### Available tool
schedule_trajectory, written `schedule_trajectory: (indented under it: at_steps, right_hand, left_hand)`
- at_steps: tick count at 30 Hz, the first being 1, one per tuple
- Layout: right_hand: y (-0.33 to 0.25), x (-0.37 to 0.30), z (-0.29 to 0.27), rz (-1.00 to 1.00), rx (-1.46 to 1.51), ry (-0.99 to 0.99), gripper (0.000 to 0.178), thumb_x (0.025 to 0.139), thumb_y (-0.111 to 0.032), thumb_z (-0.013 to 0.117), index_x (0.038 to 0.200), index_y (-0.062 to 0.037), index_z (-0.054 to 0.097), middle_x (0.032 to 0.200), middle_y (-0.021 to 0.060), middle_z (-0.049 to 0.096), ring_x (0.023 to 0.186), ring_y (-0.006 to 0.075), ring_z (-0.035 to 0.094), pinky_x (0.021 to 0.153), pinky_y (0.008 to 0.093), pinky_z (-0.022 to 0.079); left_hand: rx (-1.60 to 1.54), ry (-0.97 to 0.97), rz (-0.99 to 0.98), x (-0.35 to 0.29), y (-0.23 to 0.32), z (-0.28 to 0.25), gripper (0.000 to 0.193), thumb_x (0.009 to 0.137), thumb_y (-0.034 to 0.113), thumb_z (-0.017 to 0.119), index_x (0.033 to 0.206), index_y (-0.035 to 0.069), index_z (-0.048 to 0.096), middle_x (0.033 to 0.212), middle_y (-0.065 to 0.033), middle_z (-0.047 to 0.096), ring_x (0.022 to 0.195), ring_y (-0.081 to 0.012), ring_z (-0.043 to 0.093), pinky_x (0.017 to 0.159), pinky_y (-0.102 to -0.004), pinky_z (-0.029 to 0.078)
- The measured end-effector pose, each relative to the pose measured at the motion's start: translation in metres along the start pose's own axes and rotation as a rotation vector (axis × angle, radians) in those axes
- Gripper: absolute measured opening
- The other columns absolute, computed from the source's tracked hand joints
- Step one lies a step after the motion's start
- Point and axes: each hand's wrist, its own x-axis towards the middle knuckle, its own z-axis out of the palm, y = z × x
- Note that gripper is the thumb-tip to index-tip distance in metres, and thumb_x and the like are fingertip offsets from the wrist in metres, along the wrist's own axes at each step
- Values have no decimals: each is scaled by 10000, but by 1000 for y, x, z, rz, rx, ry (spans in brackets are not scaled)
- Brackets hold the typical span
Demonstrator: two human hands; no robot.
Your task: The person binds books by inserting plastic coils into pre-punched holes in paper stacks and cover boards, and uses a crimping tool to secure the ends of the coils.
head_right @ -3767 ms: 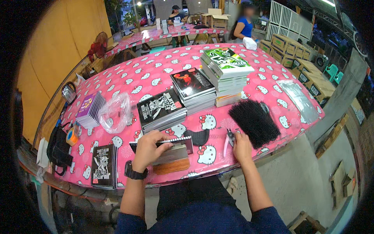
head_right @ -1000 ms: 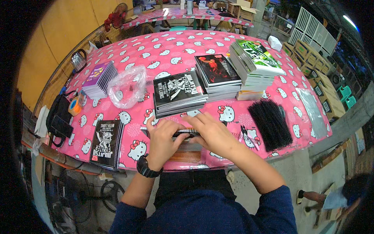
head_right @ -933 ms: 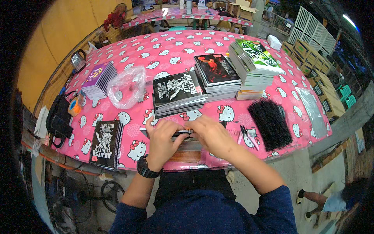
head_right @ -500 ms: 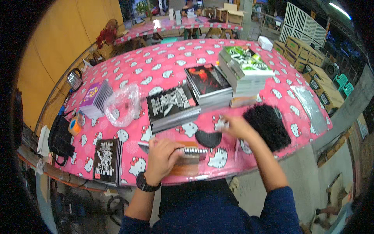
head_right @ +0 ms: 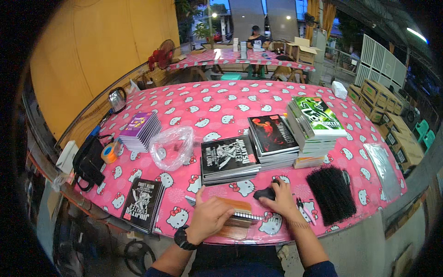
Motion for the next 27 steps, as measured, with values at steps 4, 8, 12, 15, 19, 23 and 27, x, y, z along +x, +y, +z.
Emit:
schedule_trajectory:
  at_steps: [4, 8, 12, 15, 19, 23, 27]
  right_hand:
    - [-1, 2, 3, 13, -98, -64, 644, 591, -455, 771, 1050, -44, 586, 1283, 281, 419, 1120, 438, 420, 952, 487, 380]
    - [-1, 7, 6, 10, 315, -248, 612, 682, -493, 721, 1075, -45, 581, 1094, 185, 574, 1014, 296, 515, 838, 413, 426]
    - [-19, -2, 4, 161, 1203, -418, 642, 777, -557, 619, 1114, -13, 569, 1005, 70, 598, 936, 160, 523, 815, 323, 406]
    - [-37, 5, -10, 27, 1274, -525, 739, 765, -608, 603, 1165, 10, 544, 1064, 104, 592, 975, 183, 543, 878, 325, 403]
    - [-65, 6, -34, -213, 1546, -506, 749, 734, -654, 606, 1039, 30, 623, 1081, 144, 599, 1031, 241, 551, 945, 364, 385]
    - [-70, 29, -42, -86, 678, -570, 524, 740, -440, 676, 1006, 12, 654, 1060, 161, 627, 1007, 277, 580, 920, 374, 410]
    - [-77, 17, -52, -180, 1422, -594, 360, 783, -294, 676, 1003, -11, 655, 1018, 130, 639, 986, 262, 592, 900, 380, 423]
  left_hand:
    - [-112, 69, -22, 4, 4, -5, 182, 833, 305, 641, 936, 155, 653, 817, 1, 625, 859, -164, 601, 1053, -581, 147]
    - [44, 71, 2, -1, -1, 3, 198, 838, 317, 616, 987, 188, 637, 827, 13, 611, 837, -160, 581, 1021, -597, 194]
    - [23, 25, -37, -1, -1, -1, 199, 840, 320, 607, 991, 192, 631, 912, 29, 608, 932, -147, 561, 1000, -636, 166]
    - [65, 58, -15, -7, -5, 3, 240, 815, 333, 634, 1001, 181, 624, 958, 31, 602, 974, -145, 546, 989, -657, 133]
    - [72, 152, -136, -13, -7, -12, 384, 715, 342, 735, 1024, 151, 613, 975, 33, 597, 974, -162, 546, 1000, -645, 94]
    - [10, 129, -210, -25, -14, -9, 457, 657, 324, 778, 1039, 133, 613, 974, 21, 594, 946, -175, 550, 1019, -613, 96]
    - [-39, 148, -255, -20, -13, -6, 549, 644, 315, 784, 1112, 120, 576, 954, -3, 589, 907, -181, 551, 1029, -590, 110]
